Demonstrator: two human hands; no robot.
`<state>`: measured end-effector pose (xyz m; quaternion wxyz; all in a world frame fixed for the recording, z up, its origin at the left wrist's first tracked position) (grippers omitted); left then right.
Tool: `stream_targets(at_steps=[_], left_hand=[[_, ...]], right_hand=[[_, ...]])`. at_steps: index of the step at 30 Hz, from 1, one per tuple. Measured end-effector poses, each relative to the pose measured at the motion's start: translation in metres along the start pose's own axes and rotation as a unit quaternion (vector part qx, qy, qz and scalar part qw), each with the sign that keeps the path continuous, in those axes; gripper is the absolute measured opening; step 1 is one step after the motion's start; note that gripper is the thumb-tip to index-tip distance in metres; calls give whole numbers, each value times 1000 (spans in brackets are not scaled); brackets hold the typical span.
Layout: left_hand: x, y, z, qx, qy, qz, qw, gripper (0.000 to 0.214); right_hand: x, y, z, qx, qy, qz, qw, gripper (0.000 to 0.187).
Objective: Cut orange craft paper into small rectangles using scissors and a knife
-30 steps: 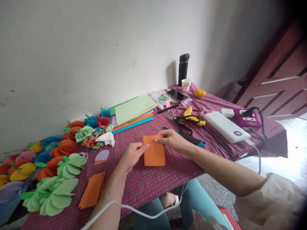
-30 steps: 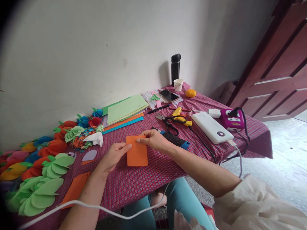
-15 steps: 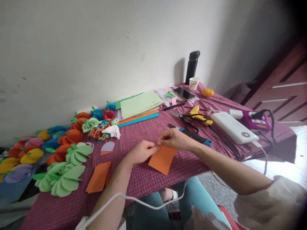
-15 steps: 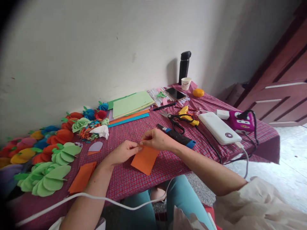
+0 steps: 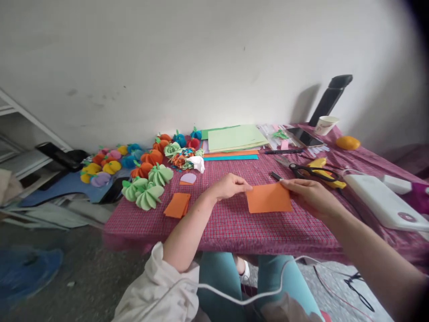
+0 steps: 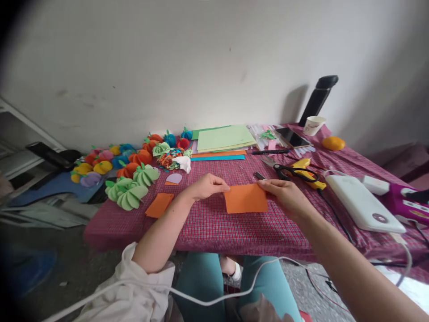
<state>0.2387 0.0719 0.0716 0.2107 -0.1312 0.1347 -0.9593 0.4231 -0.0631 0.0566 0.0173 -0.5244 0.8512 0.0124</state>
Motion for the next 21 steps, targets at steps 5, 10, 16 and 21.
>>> stream_targets(at_steps=[5,10,16,21], left_hand=[[27,4,17,-148,5,9,989,24],[51,23,27,-251,22,11,968,25],[75,24,23,-208,-2,92,974,26],[79,21,25,-76,10,151,985,24]], right_hand=[[17,4,-29,241,-99,21,965,28],[41,63,-47,327,-215,-229,892,23],[40,76,-44,349,-247,-256,867,21],[40,78,-52,330,-252,-195,889,26]])
Point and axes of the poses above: each hand's wrist, its own x-axis away from the middle knuckle, its own y-axis out of the palm, z = x × y, the point moved 3 cm from there along -x, towards the middle knuckle, and after that the axes turned 12 degrees about -y, right-handed, at the moved point
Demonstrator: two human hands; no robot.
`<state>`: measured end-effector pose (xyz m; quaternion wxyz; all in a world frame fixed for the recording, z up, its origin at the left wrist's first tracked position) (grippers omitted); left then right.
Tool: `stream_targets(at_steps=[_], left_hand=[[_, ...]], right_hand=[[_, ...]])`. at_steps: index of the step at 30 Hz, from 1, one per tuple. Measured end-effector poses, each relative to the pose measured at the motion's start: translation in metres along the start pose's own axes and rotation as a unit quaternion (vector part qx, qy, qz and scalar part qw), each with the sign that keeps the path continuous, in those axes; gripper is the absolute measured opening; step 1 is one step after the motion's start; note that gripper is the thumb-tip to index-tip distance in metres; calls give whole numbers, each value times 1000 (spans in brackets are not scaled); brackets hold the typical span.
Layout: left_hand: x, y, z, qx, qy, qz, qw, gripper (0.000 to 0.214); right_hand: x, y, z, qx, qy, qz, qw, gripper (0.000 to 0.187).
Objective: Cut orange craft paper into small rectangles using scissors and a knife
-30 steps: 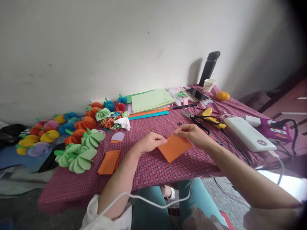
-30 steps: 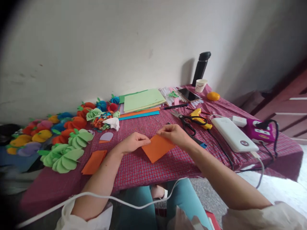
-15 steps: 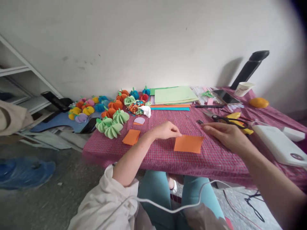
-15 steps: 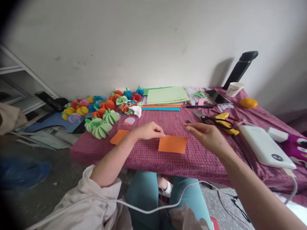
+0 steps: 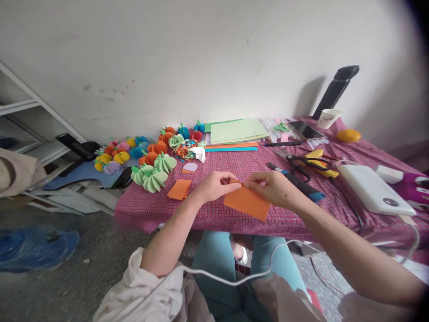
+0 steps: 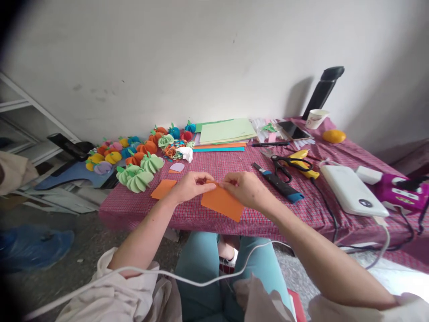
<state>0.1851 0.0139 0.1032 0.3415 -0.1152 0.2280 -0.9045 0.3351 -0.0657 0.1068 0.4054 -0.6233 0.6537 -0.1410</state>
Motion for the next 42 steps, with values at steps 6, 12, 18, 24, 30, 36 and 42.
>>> stream_targets(at_steps=[6,12,18,24,30,36,42], left_hand=[[-5,0,-16,106,-60,31,992,26],[-17,-12,-33,83,-133,-1,988,29],[-36,-13,-33,24,-148,-88,985,32],[-69,-5,-32,-111,-93,-161,976,35],[-69,-14,-23,-235,76,65,967,40],[-29,-17,-22,-249,100,113,957,31],[-4,-1,-31,-280,113,35,953,33]], right_hand=[[12,13,11,-82,29,12,996,31],[43,23,35,-152,68,-47,985,25],[57,11,30,-42,60,-51,996,24],[60,-21,41,205,30,56,977,23],[71,-44,80,379,100,40,919,35],[74,-43,100,401,113,5,909,38],[69,-45,102,405,113,-1,907,36]])
Point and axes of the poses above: each hand's wrist, its own x-axis away from the middle knuckle, its own y-axis out of the palm, z = x × y, the point moved 3 cm from there along -x, towards the middle knuckle, and after that the axes turned 12 degrees about -y, right-handed, at the moved point
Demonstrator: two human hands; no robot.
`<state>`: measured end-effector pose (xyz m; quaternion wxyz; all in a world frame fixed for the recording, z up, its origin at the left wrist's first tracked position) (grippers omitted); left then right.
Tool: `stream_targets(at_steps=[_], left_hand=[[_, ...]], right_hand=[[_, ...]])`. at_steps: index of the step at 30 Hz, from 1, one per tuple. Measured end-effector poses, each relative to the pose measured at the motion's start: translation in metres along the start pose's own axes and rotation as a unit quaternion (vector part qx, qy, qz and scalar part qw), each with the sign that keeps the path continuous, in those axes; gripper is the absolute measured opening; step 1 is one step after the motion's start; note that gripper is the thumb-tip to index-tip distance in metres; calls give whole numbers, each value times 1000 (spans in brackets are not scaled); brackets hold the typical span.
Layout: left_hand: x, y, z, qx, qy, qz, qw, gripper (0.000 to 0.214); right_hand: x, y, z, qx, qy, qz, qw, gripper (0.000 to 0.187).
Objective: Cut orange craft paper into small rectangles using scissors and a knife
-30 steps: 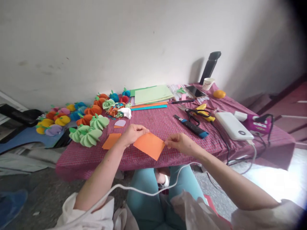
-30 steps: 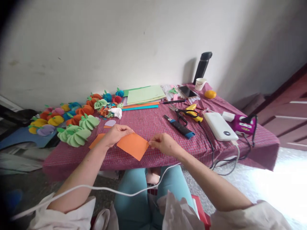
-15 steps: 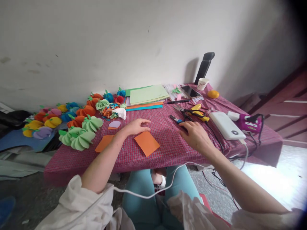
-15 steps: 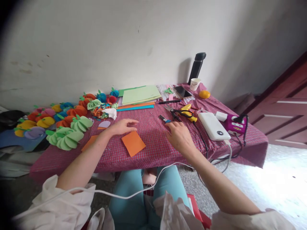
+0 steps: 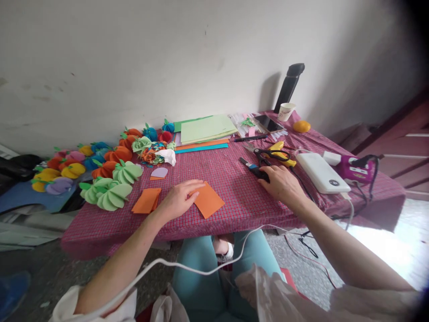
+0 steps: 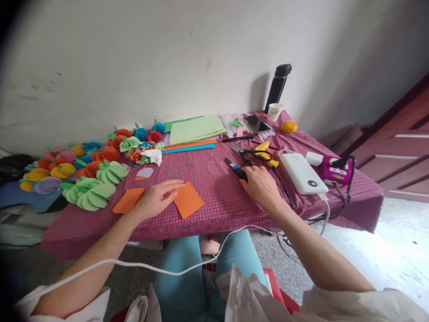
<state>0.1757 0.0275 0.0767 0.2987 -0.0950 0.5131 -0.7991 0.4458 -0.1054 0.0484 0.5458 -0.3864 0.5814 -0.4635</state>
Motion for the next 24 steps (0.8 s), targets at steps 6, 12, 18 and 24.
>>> stream_targets(at_steps=[6,12,18,24], left_hand=[[11,17,-1,-55,24,-33,998,35],[28,32,12,-118,32,28,992,32],[38,44,45,-159,27,21,987,45],[35,58,58,-169,14,4,986,64]], right_hand=[[8,-4,-14,-43,-32,13,998,34],[-2,-4,-37,-47,-38,40,997,29],[-28,-6,-88,-143,-252,29,957,33],[-52,4,-117,-171,-362,-11,916,35]])
Point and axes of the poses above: each hand's wrist, its own x-axis away from the middle knuckle, its own y-axis out of the palm, z = x × y, the point moved 3 cm from there along -x, towards the middle knuckle, and after that the axes turned 12 degrees about -y, right-handed, at the moved point
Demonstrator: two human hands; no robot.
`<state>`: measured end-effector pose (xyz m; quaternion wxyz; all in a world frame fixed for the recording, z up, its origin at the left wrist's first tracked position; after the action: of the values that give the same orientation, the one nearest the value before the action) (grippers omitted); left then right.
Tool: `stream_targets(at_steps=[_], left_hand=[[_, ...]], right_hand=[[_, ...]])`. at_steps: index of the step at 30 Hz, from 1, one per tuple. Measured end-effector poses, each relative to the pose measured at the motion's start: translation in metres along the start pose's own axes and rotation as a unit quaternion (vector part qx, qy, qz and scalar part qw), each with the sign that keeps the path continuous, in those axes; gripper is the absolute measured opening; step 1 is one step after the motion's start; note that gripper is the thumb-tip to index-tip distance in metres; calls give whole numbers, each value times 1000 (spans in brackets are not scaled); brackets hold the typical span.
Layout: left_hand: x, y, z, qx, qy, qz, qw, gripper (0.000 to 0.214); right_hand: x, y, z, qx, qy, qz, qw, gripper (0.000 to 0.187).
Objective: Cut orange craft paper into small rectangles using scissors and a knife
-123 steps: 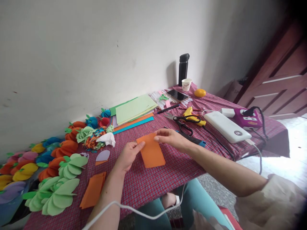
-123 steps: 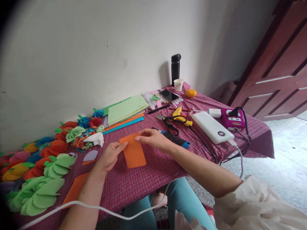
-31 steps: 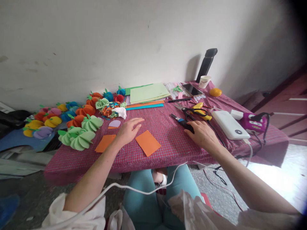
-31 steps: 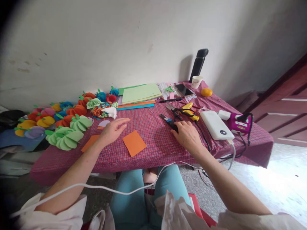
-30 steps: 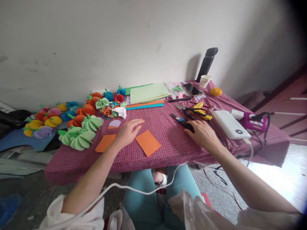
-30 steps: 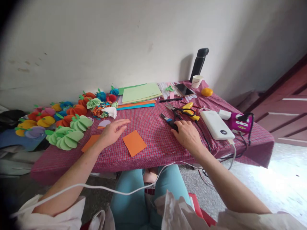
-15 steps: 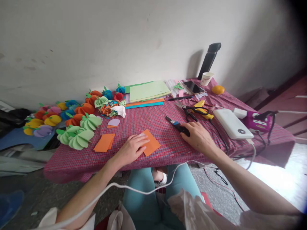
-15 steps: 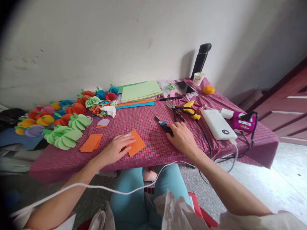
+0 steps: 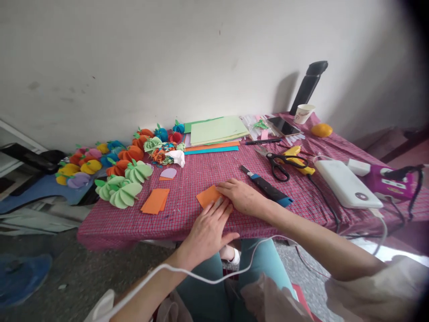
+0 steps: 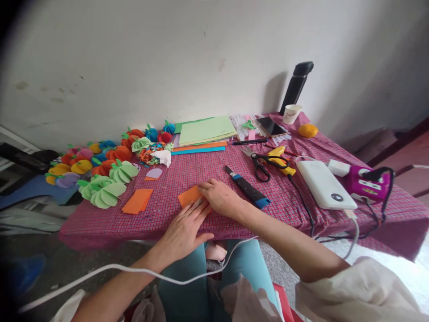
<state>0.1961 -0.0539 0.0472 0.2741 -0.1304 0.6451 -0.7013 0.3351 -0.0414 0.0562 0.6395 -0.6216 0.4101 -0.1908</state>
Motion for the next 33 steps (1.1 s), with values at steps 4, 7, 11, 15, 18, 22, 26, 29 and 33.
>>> stream_targets(at_steps=[4,7,11,15,18,22,26,29,33], left_hand=[[2,4,-1,-2,-6,-11,1000,70],[3,3,-1,-3,-9,-7,1000,72],[3,2,-1,-9,-15,-4,1000,75],[3,0,0,-10,-11,-4,1000,74],[4,-5,1,1,-10,-4,1000,71],[10,-12,-5,17,-60,23,998,59],[20,-11,-16,20,-93,28,995,49],[24,-6,-21,19,-90,14,996,50],[23,-1,-22,17,-85,7,996,50]], right_hand=[[-6,6,7,3,-8,-27,1000,32],[-11,9,12,21,-17,-39,999,33],[-20,12,16,62,-34,-57,996,32],[-27,11,16,85,-20,-65,994,32],[-25,8,15,81,-15,-63,995,34],[-11,4,10,54,-38,-41,997,37],[12,2,1,26,-55,-28,998,40],[29,2,-6,18,-39,-28,999,44],[43,0,-12,30,-30,-37,998,46]])
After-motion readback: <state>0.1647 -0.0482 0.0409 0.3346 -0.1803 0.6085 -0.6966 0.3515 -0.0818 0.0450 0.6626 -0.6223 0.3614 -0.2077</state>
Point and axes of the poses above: each hand's wrist, its own x-axis away from the middle knuckle, its own y-axis out of the palm, z = x × y, the point moved 3 cm from there along -x, towards the middle knuckle, and after that the axes turned 12 degrees about -y, right-handed, at the moved point
